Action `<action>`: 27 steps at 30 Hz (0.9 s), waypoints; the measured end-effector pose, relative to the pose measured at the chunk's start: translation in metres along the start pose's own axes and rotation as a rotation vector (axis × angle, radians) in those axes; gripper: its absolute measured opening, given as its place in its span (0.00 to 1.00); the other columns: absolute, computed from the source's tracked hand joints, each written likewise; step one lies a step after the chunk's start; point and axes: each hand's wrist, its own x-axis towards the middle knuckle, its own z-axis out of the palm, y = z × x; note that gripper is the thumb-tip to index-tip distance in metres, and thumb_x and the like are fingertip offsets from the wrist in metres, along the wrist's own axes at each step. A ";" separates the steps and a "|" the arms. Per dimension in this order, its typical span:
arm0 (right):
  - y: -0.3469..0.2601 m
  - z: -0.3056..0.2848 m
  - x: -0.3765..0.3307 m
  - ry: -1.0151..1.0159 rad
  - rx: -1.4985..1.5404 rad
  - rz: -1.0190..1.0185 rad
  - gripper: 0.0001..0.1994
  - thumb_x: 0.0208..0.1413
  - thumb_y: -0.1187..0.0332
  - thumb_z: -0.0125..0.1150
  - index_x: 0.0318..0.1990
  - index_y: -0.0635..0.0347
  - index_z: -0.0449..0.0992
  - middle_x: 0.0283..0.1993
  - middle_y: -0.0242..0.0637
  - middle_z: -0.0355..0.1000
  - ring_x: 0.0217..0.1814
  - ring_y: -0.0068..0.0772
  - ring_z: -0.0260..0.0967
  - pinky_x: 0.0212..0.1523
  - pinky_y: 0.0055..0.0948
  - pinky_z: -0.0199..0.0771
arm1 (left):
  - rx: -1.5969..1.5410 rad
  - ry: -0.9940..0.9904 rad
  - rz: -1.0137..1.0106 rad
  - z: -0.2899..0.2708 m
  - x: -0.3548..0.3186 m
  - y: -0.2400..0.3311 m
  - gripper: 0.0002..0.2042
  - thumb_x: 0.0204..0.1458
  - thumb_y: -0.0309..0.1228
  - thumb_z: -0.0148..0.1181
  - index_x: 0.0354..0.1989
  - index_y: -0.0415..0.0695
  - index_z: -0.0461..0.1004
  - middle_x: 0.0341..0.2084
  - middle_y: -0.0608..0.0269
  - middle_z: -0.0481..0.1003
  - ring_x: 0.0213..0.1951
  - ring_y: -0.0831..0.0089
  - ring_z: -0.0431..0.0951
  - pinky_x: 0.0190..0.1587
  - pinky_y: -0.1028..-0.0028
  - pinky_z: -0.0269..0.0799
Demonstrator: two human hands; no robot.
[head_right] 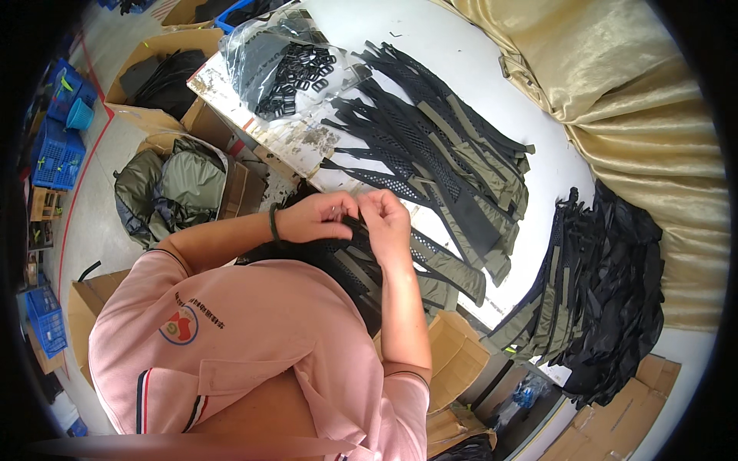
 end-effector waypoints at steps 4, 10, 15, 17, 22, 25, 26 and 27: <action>0.002 -0.044 0.031 0.345 -0.818 -0.470 0.05 0.48 0.70 0.64 0.33 0.57 0.77 0.31 0.35 0.71 0.34 0.32 0.68 0.37 0.29 0.66 | -0.146 0.031 -0.346 -0.018 -0.026 0.009 0.14 0.52 0.31 0.60 0.44 0.45 0.65 0.30 0.66 0.68 0.30 0.78 0.70 0.32 0.80 0.66; 0.018 -0.124 0.052 0.506 -1.366 -0.368 0.15 0.43 0.65 0.67 0.41 0.52 0.78 0.36 0.34 0.71 0.42 0.39 0.66 0.43 0.38 0.64 | 1.068 0.452 0.245 -0.048 -0.035 0.001 0.17 0.50 0.34 0.61 0.46 0.44 0.68 0.34 0.59 0.67 0.28 0.75 0.71 0.30 0.78 0.67; 0.020 -0.144 0.059 0.256 -0.944 -0.477 0.09 0.45 0.67 0.65 0.35 0.57 0.81 0.34 0.37 0.73 0.39 0.40 0.68 0.45 0.31 0.66 | -0.013 0.137 -0.353 -0.026 0.019 -0.001 0.13 0.56 0.38 0.54 0.42 0.43 0.72 0.31 0.66 0.73 0.22 0.81 0.67 0.24 0.81 0.64; 0.010 -0.135 0.056 0.244 -1.116 -0.560 0.06 0.47 0.70 0.61 0.32 0.61 0.80 0.33 0.41 0.74 0.38 0.43 0.69 0.44 0.34 0.67 | -0.275 0.154 -0.340 -0.016 0.042 -0.015 0.14 0.58 0.39 0.52 0.44 0.42 0.73 0.32 0.66 0.74 0.21 0.82 0.68 0.24 0.82 0.65; -0.042 -0.093 0.002 0.236 -1.072 -0.573 0.09 0.57 0.72 0.51 0.37 0.69 0.74 0.36 0.50 0.72 0.38 0.50 0.69 0.40 0.40 0.68 | -0.882 0.047 -0.194 -0.018 0.091 -0.016 0.22 0.58 0.42 0.52 0.58 0.47 0.60 0.42 0.62 0.72 0.29 0.71 0.74 0.34 0.70 0.71; -0.045 -0.110 -0.033 0.114 -1.023 -0.355 0.09 0.55 0.73 0.53 0.41 0.70 0.73 0.38 0.51 0.72 0.39 0.46 0.69 0.43 0.38 0.68 | -0.818 0.000 -0.006 -0.029 0.094 0.005 0.13 0.56 0.37 0.55 0.48 0.48 0.68 0.35 0.69 0.71 0.26 0.76 0.72 0.30 0.74 0.66; -0.043 -0.121 -0.035 0.060 -1.032 -0.299 0.09 0.56 0.74 0.52 0.42 0.69 0.72 0.39 0.49 0.72 0.39 0.43 0.69 0.45 0.35 0.67 | -0.737 0.025 0.016 -0.033 0.095 0.004 0.10 0.55 0.35 0.57 0.43 0.48 0.70 0.34 0.71 0.71 0.25 0.78 0.70 0.29 0.76 0.64; -0.057 -0.109 -0.045 0.087 -0.992 -0.167 0.11 0.56 0.68 0.55 0.43 0.64 0.74 0.41 0.49 0.73 0.42 0.42 0.71 0.47 0.35 0.67 | -0.636 0.152 -0.017 -0.035 0.091 0.010 0.06 0.53 0.31 0.59 0.37 0.46 0.73 0.30 0.71 0.71 0.22 0.80 0.68 0.27 0.78 0.63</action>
